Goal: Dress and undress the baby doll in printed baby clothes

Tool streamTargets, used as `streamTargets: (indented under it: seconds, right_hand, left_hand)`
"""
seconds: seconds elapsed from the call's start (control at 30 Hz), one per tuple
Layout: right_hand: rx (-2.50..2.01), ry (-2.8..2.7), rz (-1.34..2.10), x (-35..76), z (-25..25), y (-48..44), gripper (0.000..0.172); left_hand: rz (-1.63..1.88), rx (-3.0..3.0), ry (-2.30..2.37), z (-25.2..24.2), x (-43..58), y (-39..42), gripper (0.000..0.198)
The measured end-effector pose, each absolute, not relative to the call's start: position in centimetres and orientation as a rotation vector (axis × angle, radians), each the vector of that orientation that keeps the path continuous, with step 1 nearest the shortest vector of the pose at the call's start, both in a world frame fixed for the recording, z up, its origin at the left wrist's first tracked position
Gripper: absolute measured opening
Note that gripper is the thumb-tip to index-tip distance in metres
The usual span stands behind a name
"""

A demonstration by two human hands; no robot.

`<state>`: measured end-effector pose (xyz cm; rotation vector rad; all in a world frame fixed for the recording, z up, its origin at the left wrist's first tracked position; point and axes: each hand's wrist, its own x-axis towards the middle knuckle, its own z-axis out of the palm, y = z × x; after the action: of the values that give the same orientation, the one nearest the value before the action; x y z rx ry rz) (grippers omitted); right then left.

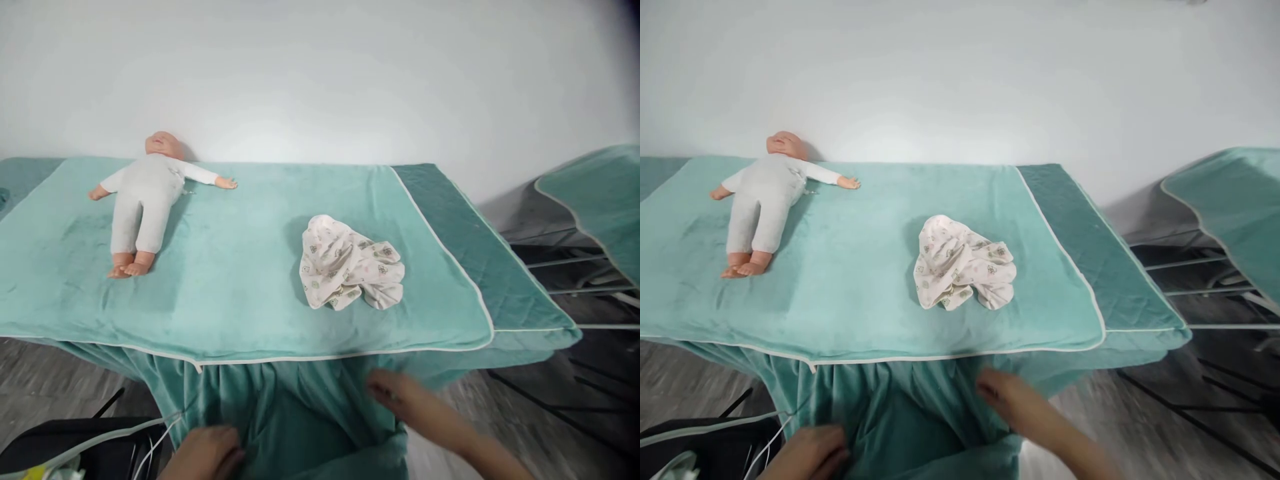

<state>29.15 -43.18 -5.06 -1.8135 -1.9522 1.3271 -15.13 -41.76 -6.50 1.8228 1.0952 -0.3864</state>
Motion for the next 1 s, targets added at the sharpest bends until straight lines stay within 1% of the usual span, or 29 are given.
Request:
streamTargets:
  seconds: [0.07,0.1,0.17,0.23,0.27,0.3,0.33,0.37,0.4,0.43,0.5,0.53,0.57,0.63,0.7,0.73,0.8,0.87,0.9,0.97,1.0]
  right_hand:
    - [-1.877,-1.807,1.091,30.1,-2.8,-39.3,0.031]
    - [-1.892,-1.731,0.905,30.5,-2.2,-37.6,0.030]
    - [-1.867,-1.606,0.535,30.8,-2.1,-35.0,0.029]
    - [-1.781,-1.581,0.329,30.1,-3.0,-33.1,0.036]
    - [-1.739,-1.602,0.322,29.4,-3.6,-32.4,0.036]
    - [-1.701,-1.632,0.341,28.5,-4.3,-31.8,0.035]
    - [-1.679,-1.658,0.355,27.5,-4.9,-31.3,0.034]
    - [-1.675,-1.673,0.340,26.4,-5.4,-31.0,0.034]
    - [-1.689,-1.688,0.305,25.4,-5.8,-30.7,0.035]
    - [-1.713,-1.705,0.263,24.5,-6.1,-30.6,0.035]
    - [-1.758,-1.734,0.208,23.4,-6.2,-30.4,0.030]
    - [-1.773,-1.731,0.213,23.1,-6.2,-30.3,0.026]
    - [-1.775,-1.708,0.231,23.1,-6.1,-30.2,0.024]
    - [-1.744,-1.630,0.258,23.8,-6.1,-30.0,0.027]
    - [-1.691,-1.571,0.215,25.0,-6.4,-29.8,0.032]
    - [-1.675,-1.545,0.171,25.7,-6.7,-29.7,0.035]
    - [-1.696,-1.454,0.109,27.0,-7.5,-29.4,0.048]
    - [-1.749,-1.336,0.113,27.6,-8.2,-29.0,0.064]
    - [-1.755,-1.308,0.130,27.5,-8.4,-28.8,0.070]
    - [-1.705,-1.362,0.163,26.5,-8.3,-28.2,0.074]
    - [-1.661,-1.424,0.172,25.6,-8.1,-27.9,0.073]
  left_hand:
    - [-0.148,2.004,1.052,-5.5,-12.8,-39.4,0.031]
    - [0.013,2.042,1.022,-4.9,-11.2,-38.0,0.031]
    - [0.345,2.011,0.963,-4.2,-7.4,-35.0,0.026]
    - [0.661,2.000,1.016,-4.0,-2.9,-32.1,0.017]
    - [0.762,2.016,1.017,-4.1,-0.7,-30.8,0.028]
    - [0.812,2.016,1.025,-4.3,1.4,-29.5,0.046]
    - [0.857,2.001,1.054,-4.5,3.4,-28.4,0.058]
    - [0.878,1.986,1.084,-4.8,5.0,-27.3,0.063]
    - [0.899,1.968,1.128,-5.1,6.2,-26.4,0.059]
    - [0.903,1.972,1.145,-5.4,7.0,-25.5,0.047]
    - [0.916,1.908,1.165,-5.7,7.3,-23.8,0.018]
    - [0.942,1.831,1.178,-5.7,6.9,-23.0,0.009]
    - [0.987,1.721,1.195,-5.6,6.3,-22.2,0.007]
    - [1.134,1.456,1.216,-5.2,4.6,-20.4,0.008]
    - [1.283,1.212,1.168,-4.6,2.7,-18.9,0.009]
    - [1.346,1.087,1.139,-4.3,1.9,-18.3,0.012]
    - [1.437,0.849,1.082,-3.9,0.4,-17.4,0.023]
    - [1.456,0.692,1.030,-3.7,-0.6,-17.1,0.031]
    - [1.435,0.652,1.014,-3.7,-0.8,-17.2,0.034]
    - [1.370,0.631,1.016,-3.9,-1.2,-17.4,0.037]
    - [1.342,0.642,1.024,-4.1,-1.2,-17.5,0.037]
